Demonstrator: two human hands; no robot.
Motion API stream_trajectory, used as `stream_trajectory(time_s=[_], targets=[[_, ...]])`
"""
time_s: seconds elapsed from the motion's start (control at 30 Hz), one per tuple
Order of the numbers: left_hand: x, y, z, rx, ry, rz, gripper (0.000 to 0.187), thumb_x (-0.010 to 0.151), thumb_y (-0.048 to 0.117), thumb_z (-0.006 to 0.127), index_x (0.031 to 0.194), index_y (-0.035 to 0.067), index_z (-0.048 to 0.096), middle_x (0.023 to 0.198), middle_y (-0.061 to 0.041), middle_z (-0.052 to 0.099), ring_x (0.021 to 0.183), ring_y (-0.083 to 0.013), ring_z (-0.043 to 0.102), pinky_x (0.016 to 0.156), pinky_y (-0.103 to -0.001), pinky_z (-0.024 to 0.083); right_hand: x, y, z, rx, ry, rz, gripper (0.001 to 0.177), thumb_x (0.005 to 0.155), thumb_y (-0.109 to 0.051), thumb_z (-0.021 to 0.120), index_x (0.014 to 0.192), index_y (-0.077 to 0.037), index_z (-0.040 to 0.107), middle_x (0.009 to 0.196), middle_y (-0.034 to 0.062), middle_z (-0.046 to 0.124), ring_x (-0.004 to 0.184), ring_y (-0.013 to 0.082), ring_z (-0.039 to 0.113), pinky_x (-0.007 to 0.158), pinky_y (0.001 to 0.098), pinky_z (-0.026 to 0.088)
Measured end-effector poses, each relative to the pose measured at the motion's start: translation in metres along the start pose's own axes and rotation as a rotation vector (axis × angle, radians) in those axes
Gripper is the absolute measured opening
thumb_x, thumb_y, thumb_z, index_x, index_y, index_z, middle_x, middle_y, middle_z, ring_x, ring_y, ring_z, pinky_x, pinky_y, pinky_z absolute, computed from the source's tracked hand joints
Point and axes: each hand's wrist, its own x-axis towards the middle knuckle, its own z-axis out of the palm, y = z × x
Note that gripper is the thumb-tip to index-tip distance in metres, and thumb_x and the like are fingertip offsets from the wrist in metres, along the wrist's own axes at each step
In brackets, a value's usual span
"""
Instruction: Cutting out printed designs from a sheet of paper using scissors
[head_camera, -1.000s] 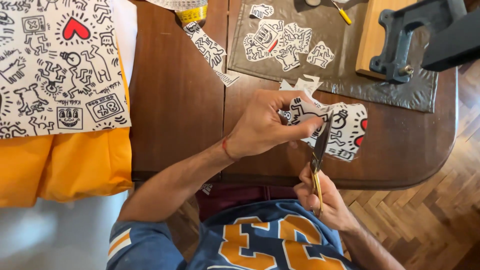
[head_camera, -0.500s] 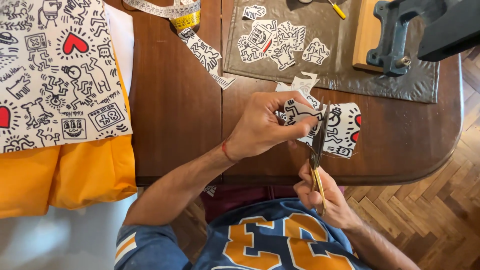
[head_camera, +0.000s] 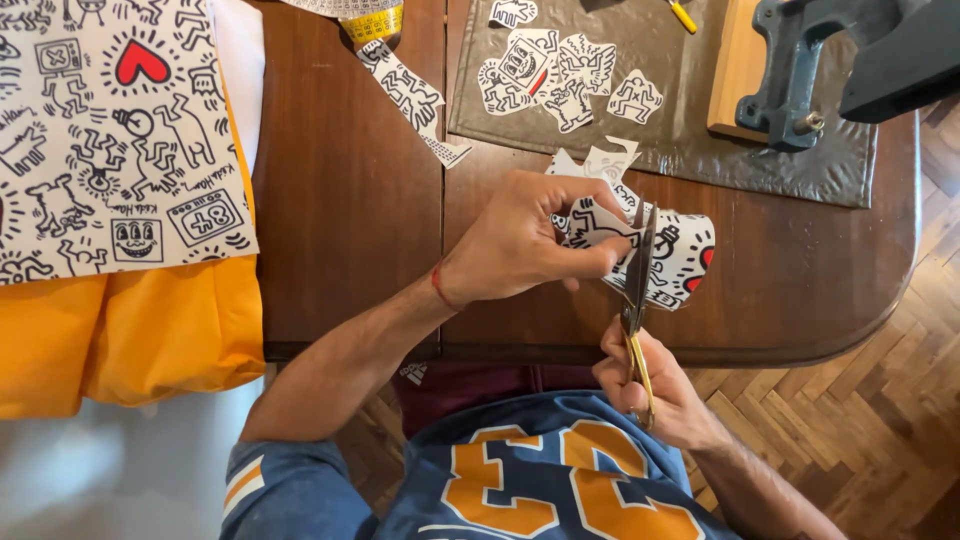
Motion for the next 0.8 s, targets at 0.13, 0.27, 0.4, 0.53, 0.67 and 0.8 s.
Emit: stream_trajectory(time_s=[0.13, 0.27, 0.4, 0.53, 0.67, 0.8], targets=[[0.001, 0.0, -0.002, -0.021, -0.037, 0.019, 0.006, 0.101, 0.013, 0.081, 0.105, 0.013, 0.077, 0.07, 0.005, 0.07, 0.061, -0.0006, 0.064, 0.054, -0.021, 0.071, -0.001, 0.0, -0.001, 0.019, 0.023, 0.026, 0.062, 0.112, -0.069, 0.071, 0.112, -0.014, 0.041, 0.069, -0.0078, 0.035, 0.059, 0.0058, 0.029, 0.052, 0.0249, 0.024], [0.003, -0.002, -0.006, -0.012, -0.058, 0.021, 0.007, 0.101, 0.014, 0.081, 0.105, 0.011, 0.076, 0.067, 0.003, 0.07, 0.055, -0.0019, 0.061, 0.051, -0.019, 0.066, -0.001, 0.005, -0.001, 0.067, 0.048, 0.043, 0.063, 0.11, -0.066, 0.076, 0.112, -0.014, 0.04, 0.068, -0.0073, 0.032, 0.059, 0.0076, 0.029, 0.054, 0.0253, 0.025], [0.006, 0.005, -0.011, 0.018, -0.093, 0.049, 0.006, 0.102, 0.013, 0.078, 0.098, 0.013, 0.074, 0.07, 0.004, 0.067, 0.061, -0.003, 0.061, 0.053, -0.02, 0.069, -0.003, 0.008, -0.002, 0.093, 0.056, 0.061, 0.062, 0.109, -0.064, 0.077, 0.112, -0.013, 0.041, 0.067, -0.0085, 0.031, 0.058, 0.0071, 0.027, 0.052, 0.0249, 0.024], [0.007, 0.009, -0.014, 0.063, -0.04, 0.022, 0.008, 0.099, 0.019, 0.076, 0.094, 0.012, 0.076, 0.075, 0.003, 0.073, 0.065, -0.0056, 0.07, 0.05, -0.022, 0.071, -0.003, 0.007, -0.004, 0.074, 0.079, 0.069, 0.062, 0.11, -0.065, 0.074, 0.108, -0.014, 0.038, 0.068, -0.008, 0.03, 0.056, 0.0073, 0.029, 0.053, 0.0257, 0.025], [0.008, 0.009, -0.019, 0.073, -0.046, 0.023, 0.008, 0.098, 0.015, 0.077, 0.091, 0.014, 0.075, 0.08, 0.004, 0.065, 0.068, -0.0066, 0.064, 0.049, -0.022, 0.072, -0.003, 0.004, -0.006, 0.197, 0.052, 0.025, 0.046, 0.119, -0.049, 0.065, 0.111, -0.013, 0.038, 0.058, -0.0052, 0.039, 0.052, 0.0093, 0.027, 0.052, 0.0268, 0.024], [0.012, -0.008, -0.029, 0.094, -0.006, 0.023, 0.02, 0.099, 0.019, 0.08, 0.088, 0.007, 0.067, 0.087, 0.002, 0.054, 0.06, -0.0164, 0.08, 0.04, -0.02, 0.058, -0.012, 0.004, -0.02, 0.194, 0.192, 0.204, 0.061, 0.11, -0.072, 0.062, 0.103, -0.017, 0.038, 0.058, -0.0087, 0.027, 0.052, 0.0051, 0.029, 0.046, 0.0221, 0.025]])
